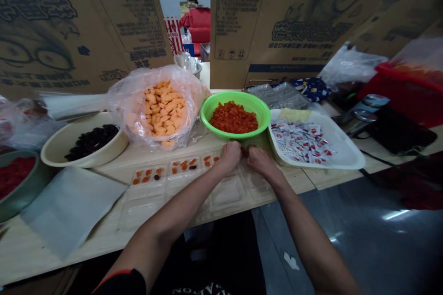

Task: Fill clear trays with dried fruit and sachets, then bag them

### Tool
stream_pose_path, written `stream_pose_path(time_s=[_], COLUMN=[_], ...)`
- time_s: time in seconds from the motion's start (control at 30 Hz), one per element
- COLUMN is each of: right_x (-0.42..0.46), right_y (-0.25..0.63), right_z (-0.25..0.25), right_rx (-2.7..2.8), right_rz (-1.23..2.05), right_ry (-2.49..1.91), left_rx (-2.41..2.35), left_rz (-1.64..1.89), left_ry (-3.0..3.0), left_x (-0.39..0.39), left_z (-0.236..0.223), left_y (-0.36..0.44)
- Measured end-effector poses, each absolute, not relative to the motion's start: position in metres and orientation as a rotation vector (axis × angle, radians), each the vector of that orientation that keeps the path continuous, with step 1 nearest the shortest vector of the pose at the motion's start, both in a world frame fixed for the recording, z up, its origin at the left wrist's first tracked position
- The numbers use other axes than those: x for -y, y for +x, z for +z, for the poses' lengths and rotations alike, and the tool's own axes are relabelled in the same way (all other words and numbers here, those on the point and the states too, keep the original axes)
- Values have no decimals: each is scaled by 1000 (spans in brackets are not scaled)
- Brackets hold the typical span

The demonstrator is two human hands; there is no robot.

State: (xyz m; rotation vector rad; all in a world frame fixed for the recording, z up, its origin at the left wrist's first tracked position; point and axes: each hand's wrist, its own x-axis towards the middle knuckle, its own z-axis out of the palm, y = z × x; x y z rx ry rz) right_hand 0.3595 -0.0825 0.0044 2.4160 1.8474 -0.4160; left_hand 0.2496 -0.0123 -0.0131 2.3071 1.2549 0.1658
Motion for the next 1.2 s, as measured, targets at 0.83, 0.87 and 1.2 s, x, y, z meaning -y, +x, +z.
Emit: stream_pose_path(time_s=[0.83,0.87,1.2], right_x=[102,103,133], right_y=[358,359,353], right_z=[-25,-26,-34], right_rx=[-2071,-2092,-2299], right_rz=[-386,-391,-573], right_ry=[2470,2464,2630], left_rx=[-821,-831,-1054], left_rz=[-14,-11,143], left_ry=[2763,2757,2535], left_x=[1,0,-2], left_z=[-5,-7,-11], left_y=[241,241,239])
